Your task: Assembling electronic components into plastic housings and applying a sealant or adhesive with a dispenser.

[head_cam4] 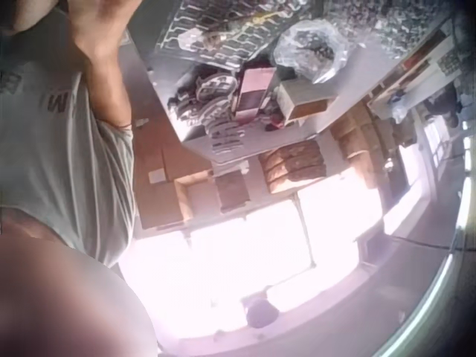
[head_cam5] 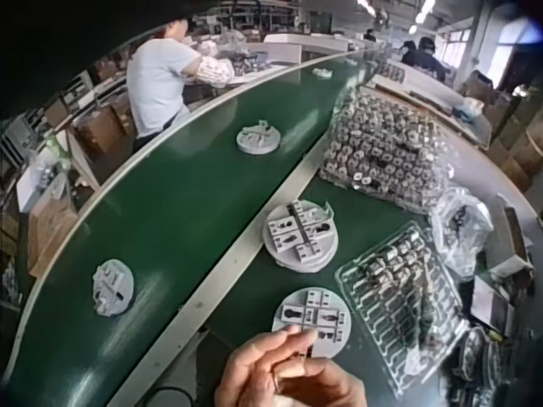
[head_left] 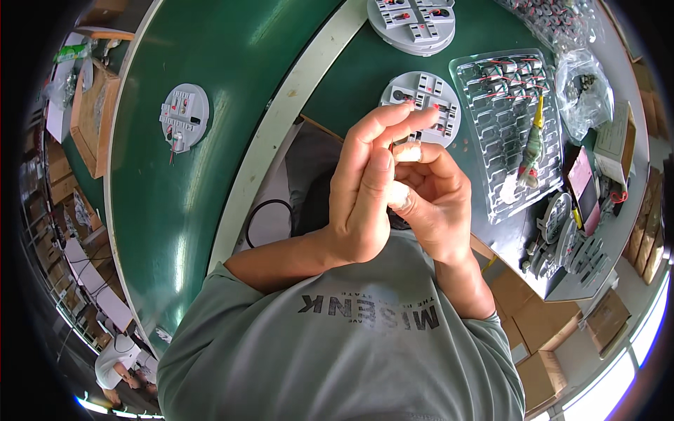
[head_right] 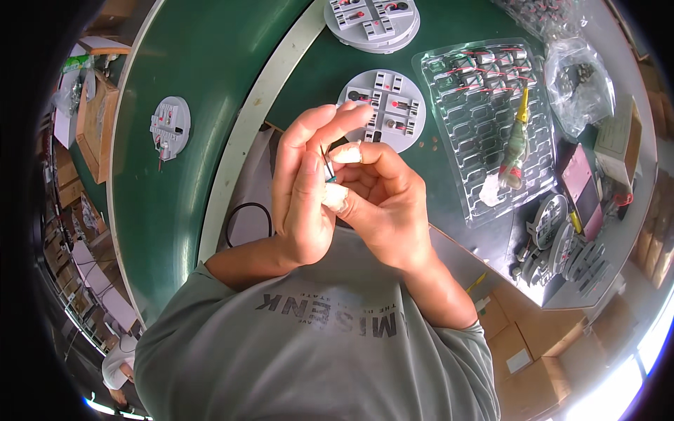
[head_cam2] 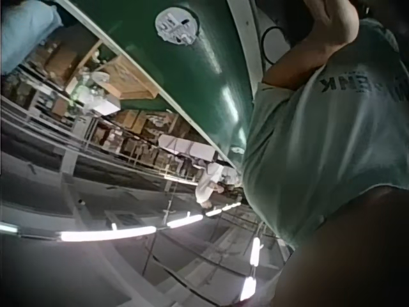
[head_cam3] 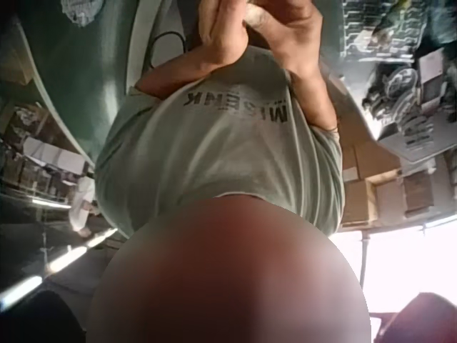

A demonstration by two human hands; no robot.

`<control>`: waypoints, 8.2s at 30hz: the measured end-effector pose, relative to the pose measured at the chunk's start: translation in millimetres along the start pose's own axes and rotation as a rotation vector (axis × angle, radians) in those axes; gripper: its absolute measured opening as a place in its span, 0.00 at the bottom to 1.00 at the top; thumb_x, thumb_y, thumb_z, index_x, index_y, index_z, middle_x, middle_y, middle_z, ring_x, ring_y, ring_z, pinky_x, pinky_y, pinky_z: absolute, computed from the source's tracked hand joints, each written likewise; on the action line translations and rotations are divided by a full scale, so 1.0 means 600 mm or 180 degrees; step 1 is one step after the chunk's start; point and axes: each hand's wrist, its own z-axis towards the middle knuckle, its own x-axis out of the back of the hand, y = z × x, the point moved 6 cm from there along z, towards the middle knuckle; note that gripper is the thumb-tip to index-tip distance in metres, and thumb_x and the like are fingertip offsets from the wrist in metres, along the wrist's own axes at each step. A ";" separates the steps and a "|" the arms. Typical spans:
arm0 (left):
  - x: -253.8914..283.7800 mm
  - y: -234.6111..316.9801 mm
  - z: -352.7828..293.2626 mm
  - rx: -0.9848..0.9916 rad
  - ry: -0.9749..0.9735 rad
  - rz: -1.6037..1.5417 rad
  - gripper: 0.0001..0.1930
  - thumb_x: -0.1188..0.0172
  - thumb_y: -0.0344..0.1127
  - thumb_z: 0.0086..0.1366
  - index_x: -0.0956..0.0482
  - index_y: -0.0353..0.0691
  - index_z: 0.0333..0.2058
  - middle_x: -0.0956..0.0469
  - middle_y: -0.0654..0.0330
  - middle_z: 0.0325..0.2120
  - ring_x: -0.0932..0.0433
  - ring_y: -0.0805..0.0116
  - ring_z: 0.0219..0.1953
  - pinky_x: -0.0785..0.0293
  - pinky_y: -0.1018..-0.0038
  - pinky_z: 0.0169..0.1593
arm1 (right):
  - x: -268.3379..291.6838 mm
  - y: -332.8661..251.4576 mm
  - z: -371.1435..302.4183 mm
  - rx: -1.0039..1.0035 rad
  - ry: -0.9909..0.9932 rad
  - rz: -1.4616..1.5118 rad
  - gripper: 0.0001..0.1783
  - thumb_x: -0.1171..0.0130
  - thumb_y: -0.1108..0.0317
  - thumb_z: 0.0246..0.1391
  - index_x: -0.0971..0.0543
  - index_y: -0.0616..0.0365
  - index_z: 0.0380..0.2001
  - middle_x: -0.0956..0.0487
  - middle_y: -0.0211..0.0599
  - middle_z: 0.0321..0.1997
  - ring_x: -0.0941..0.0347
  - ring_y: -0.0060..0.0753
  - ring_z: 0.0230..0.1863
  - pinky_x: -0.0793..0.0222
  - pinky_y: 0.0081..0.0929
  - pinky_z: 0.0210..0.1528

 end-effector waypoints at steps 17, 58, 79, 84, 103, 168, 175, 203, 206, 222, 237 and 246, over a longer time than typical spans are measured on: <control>0.076 -0.014 0.042 -0.0091 -0.0583 0.2527 0.49 0.28 0.38 0.68 0.48 0.36 0.80 0.36 0.42 0.76 0.38 0.47 0.78 0.47 0.51 0.80 | -0.024 -0.147 0.070 0.1074 0.0119 -0.4619 0.18 0.29 0.79 0.55 0.18 0.62 0.49 0.14 0.42 0.41 0.13 0.37 0.41 0.17 0.33 0.43; 0.118 -0.010 0.106 -0.0594 -0.0875 0.3171 0.18 0.19 0.33 0.57 0.11 0.41 0.47 0.13 0.59 0.52 0.18 0.52 0.61 0.26 0.54 0.68 | 0.210 -0.247 -0.014 0.0193 0.2514 -0.5133 0.27 0.33 0.60 0.69 0.22 0.57 0.67 0.15 0.35 0.43 0.21 0.24 0.40 0.24 0.25 0.42; 0.113 -0.015 0.118 -0.0488 -0.1020 0.3497 0.47 0.15 0.39 0.47 0.23 0.42 0.67 0.20 0.57 0.63 0.24 0.50 0.66 0.29 0.54 0.70 | 0.012 -0.119 0.098 0.1115 0.0515 -0.2458 0.21 0.24 0.77 0.58 0.22 0.63 0.51 0.15 0.45 0.53 0.15 0.39 0.51 0.19 0.34 0.55; 0.108 -0.029 0.114 -0.0569 -0.0927 0.3474 0.45 0.15 0.35 0.45 0.22 0.41 0.66 0.20 0.56 0.63 0.24 0.49 0.65 0.29 0.54 0.69 | -0.010 -0.088 0.119 0.1094 0.0148 -0.3396 0.23 0.24 0.79 0.54 0.21 0.61 0.51 0.15 0.45 0.49 0.14 0.44 0.44 0.17 0.35 0.48; 0.110 -0.072 0.160 -0.0437 -0.0924 0.2986 0.26 0.20 0.33 0.58 0.16 0.40 0.55 0.15 0.54 0.57 0.19 0.49 0.63 0.30 0.50 0.72 | 0.084 -0.133 0.132 0.0901 0.1006 -0.2139 0.21 0.24 0.72 0.60 0.20 0.60 0.54 0.13 0.39 0.48 0.13 0.30 0.45 0.18 0.30 0.49; 0.090 -0.090 0.195 -0.0221 -0.1264 0.3153 0.43 0.15 0.32 0.46 0.20 0.37 0.64 0.21 0.56 0.66 0.23 0.50 0.66 0.25 0.56 0.70 | 0.107 -0.100 0.140 0.1066 0.0843 -0.3608 0.22 0.24 0.77 0.56 0.21 0.58 0.51 0.12 0.46 0.49 0.11 0.46 0.44 0.16 0.35 0.47; 0.102 -0.080 0.189 -0.0340 -0.1285 0.3243 0.43 0.15 0.32 0.48 0.20 0.38 0.65 0.20 0.55 0.65 0.23 0.50 0.66 0.24 0.57 0.69 | 0.085 -0.105 0.148 0.0931 0.0764 -0.3823 0.17 0.27 0.73 0.59 0.22 0.56 0.49 0.13 0.47 0.45 0.13 0.58 0.40 0.16 0.43 0.39; 0.008 -0.078 0.143 -0.1029 -0.0286 0.3708 0.13 0.18 0.35 0.53 0.10 0.42 0.36 0.15 0.59 0.54 0.26 0.46 0.67 0.30 0.51 0.68 | 0.161 -0.156 0.043 0.1700 0.1252 -0.4976 0.47 0.17 0.63 0.48 0.27 0.59 0.71 0.22 0.52 0.66 0.30 0.63 0.72 0.32 0.54 0.72; 0.007 -0.081 0.144 -0.1051 -0.0157 0.3735 0.10 0.18 0.34 0.54 0.09 0.43 0.34 0.15 0.61 0.54 0.27 0.46 0.68 0.31 0.51 0.68 | 0.130 -0.118 0.079 0.1386 0.0700 -0.4986 0.51 0.16 0.61 0.45 0.28 0.61 0.72 0.23 0.53 0.70 0.36 0.64 0.78 0.40 0.58 0.78; 0.012 -0.077 0.167 -0.1180 -0.1252 0.3867 0.15 0.22 0.39 0.60 0.08 0.48 0.45 0.14 0.69 0.58 0.32 0.46 0.74 0.56 0.39 0.79 | 0.127 -0.078 0.131 0.1184 0.0182 -0.4712 0.61 0.13 0.56 0.36 0.31 0.57 0.75 0.24 0.49 0.73 0.40 0.63 0.81 0.44 0.58 0.82; 0.074 -0.017 0.091 -0.1603 -0.1279 0.3587 0.21 0.24 0.45 0.65 0.14 0.40 0.50 0.14 0.56 0.50 0.15 0.59 0.51 0.24 0.58 0.61 | 0.595 -0.367 0.231 0.1205 0.2369 -0.5120 0.22 0.41 0.65 0.66 0.17 0.68 0.57 0.12 0.48 0.48 0.15 0.42 0.48 0.23 0.38 0.54; 0.170 -0.042 0.179 0.1002 0.0450 0.1250 0.21 0.39 0.47 0.82 0.16 0.31 0.40 0.20 0.68 0.29 0.28 0.84 0.33 0.31 0.80 0.38 | 0.650 -0.358 0.332 0.0492 0.2382 -0.6306 0.21 0.42 0.57 0.62 0.17 0.66 0.46 0.15 0.63 0.48 0.18 0.69 0.51 0.26 0.58 0.56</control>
